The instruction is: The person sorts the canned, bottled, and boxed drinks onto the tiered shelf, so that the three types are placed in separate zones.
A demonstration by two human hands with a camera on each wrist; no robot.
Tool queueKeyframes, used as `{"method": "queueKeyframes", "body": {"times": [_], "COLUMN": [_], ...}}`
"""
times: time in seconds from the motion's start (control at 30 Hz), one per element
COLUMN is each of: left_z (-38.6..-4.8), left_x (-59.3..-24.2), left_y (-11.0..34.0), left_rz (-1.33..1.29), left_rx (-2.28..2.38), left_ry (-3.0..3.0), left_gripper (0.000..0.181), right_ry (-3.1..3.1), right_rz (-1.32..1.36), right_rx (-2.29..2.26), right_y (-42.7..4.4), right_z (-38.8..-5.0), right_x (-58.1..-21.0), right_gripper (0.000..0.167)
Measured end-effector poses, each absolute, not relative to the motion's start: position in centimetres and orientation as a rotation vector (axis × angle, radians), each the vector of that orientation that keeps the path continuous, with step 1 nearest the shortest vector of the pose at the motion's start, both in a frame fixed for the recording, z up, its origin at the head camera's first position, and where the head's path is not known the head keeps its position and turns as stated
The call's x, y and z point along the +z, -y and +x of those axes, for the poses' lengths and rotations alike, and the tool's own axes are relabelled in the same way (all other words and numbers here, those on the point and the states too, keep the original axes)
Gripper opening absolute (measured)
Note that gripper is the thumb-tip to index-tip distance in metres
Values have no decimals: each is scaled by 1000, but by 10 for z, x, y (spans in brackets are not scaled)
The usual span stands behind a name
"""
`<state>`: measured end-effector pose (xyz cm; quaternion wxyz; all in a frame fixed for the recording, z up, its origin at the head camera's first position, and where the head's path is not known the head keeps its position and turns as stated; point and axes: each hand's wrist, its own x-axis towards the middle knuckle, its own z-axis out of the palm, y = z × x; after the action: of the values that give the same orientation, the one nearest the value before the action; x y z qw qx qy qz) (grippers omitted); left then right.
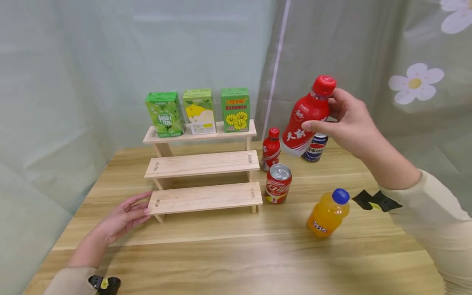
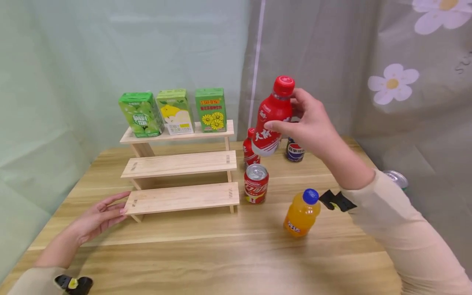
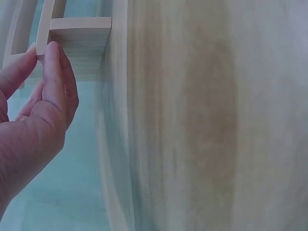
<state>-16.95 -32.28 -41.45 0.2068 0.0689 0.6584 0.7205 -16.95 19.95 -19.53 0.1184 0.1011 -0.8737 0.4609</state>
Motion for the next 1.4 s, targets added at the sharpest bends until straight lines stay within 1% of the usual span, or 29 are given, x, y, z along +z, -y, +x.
{"method": "queueKeyframes", "body": {"times": [0.3, 0.57, 0.67, 1.17, 1.4], "left_z": [-169, -168, -168, -167, -168], "left_x": [-414, -413, -413, -412, -413], "left_y": [321, 319, 319, 320, 322], "left_rz": [120, 99, 87, 93, 92], "left_rx": [1987, 1988, 1998, 2022, 2019], "left_ry": [-1871, -1878, -1869, -1843, -1845], "left_gripper": [46, 47, 45, 43, 43], "right_ry": [2600, 2681, 2699, 2620, 2606], "right_rz": [468, 561, 608, 993, 980], "right_rx": [1492, 1528, 1533, 1629, 1659], "right_y": [-154, -124, -114, -60, -34], "right_z": [-163, -171, -174, -184, -188], "right_x": [-212, -224, -227, -243, -250], "right_gripper": [61, 62, 63, 60, 61]}}
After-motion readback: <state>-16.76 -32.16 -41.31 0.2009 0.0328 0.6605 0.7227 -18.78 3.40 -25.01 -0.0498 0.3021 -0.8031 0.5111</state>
